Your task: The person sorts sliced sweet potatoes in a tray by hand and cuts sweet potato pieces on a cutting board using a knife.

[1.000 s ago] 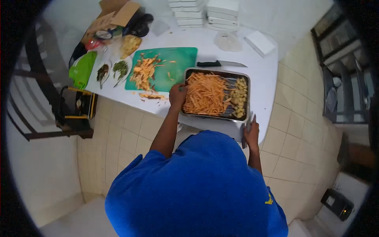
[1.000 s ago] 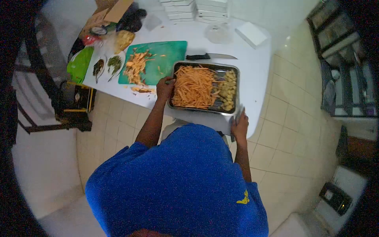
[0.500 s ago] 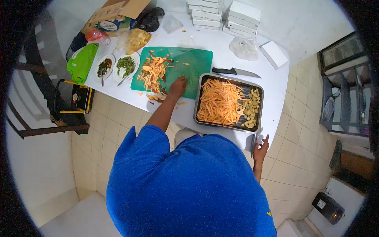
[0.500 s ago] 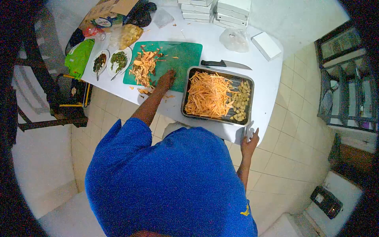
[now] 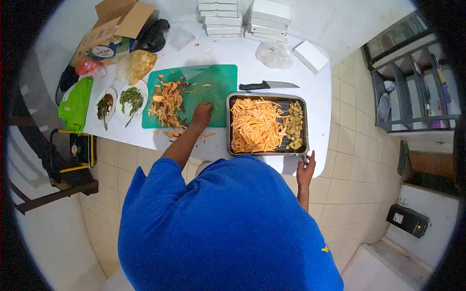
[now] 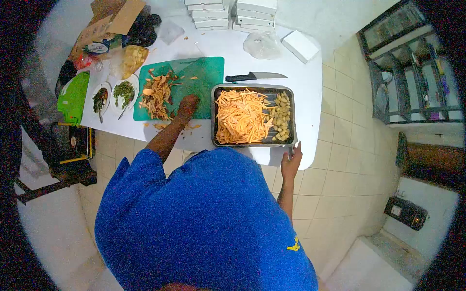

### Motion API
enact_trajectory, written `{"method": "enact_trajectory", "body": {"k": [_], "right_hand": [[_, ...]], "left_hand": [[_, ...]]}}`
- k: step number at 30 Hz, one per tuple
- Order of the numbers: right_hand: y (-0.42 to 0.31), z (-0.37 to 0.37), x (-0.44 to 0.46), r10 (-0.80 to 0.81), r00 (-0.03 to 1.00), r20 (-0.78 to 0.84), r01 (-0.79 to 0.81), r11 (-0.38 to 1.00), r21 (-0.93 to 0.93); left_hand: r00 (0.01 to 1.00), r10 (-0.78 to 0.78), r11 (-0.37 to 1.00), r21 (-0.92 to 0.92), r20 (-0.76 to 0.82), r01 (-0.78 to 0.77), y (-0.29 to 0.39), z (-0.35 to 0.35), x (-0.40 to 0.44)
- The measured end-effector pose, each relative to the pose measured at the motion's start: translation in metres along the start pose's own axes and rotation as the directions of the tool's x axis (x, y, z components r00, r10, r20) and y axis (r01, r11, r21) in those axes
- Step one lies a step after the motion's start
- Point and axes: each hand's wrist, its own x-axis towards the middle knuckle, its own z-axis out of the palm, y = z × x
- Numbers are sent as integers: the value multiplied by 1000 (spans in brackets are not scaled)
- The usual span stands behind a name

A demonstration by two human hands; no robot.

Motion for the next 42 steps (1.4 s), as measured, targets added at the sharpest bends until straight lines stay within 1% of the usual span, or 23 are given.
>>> {"method": "enact_trajectory", "body": {"k": [1,6,8,10,11,13,15,16,17,18,20,23,26,31,34,35,36,37,38,39,40,41,42], "right_hand": [[-6,-3,3,25,1000,-3,-25,1000,8],[-17,-10,7,153,987,48,-155,986,54],[3,-3,9,8,999,34,-7,1000,-24],[0,2,19,-88,996,23,87,994,63],[-6,2,27,-76,996,53,74,996,46],[-18,12,60,-216,975,51,217,976,-25],[-57,22,110,-353,934,58,353,935,17],[-110,35,167,-426,903,42,411,890,196],[-108,63,208,-437,894,101,432,899,74],[-146,63,233,-551,833,37,534,821,202],[-182,90,283,-518,845,132,477,843,248],[-160,164,329,-480,845,236,512,854,-94],[-144,179,329,-254,737,626,539,780,-318],[-113,192,303,-381,706,598,597,773,-212],[-118,182,312,-454,685,570,639,750,-172],[-120,180,311,-483,658,577,665,733,-144],[-100,193,326,-659,632,407,746,660,-91],[-112,181,324,-681,680,270,713,700,-30],[-148,153,319,-674,726,140,675,737,47],[-173,142,320,-641,767,5,635,761,133],[-169,148,325,-726,681,101,725,687,55],[-168,148,320,-745,621,242,754,653,74],[-171,147,323,-708,660,251,709,698,103]], "left_hand": [[997,36,999,36,-72,-33,2,1,0],[977,-105,933,-358,-188,31,63,-8,15],[974,-118,865,-502,-192,6,106,-18,20],[986,-79,754,-656,-149,-39,140,-20,21],[983,-11,791,-604,-181,-102,147,-7,21],[965,133,846,-481,-228,-230,150,24,16],[982,112,893,-418,-151,-166,168,11,-14],[988,101,921,-365,-120,-139,178,0,-23],[997,6,917,-398,-79,-37,182,-6,-35],[995,-91,902,-427,-37,67,181,-12,-49],[972,-173,894,-439,-157,89,154,4,-86],[857,-494,770,-533,-147,352,154,-9,-158],[666,-738,630,-459,-103,627,150,-4,-245],[456,-889,404,-522,-30,751,160,24,-347],[479,-877,415,-558,-35,719,156,36,-348],[507,-861,474,-413,-35,777,150,36,-340],[518,-855,486,-394,-27,781,145,33,-331],[686,-707,707,-192,-170,681,134,32,-322],[618,-771,623,-380,-151,684,149,10,-295],[602,-785,606,-372,-143,703,150,-3,-280],[603,-765,636,-406,-225,656,133,11,-286],[573,-800,578,-480,-176,660,132,9,-283],[558,-819,530,-553,-136,643,129,7,-275]]}}
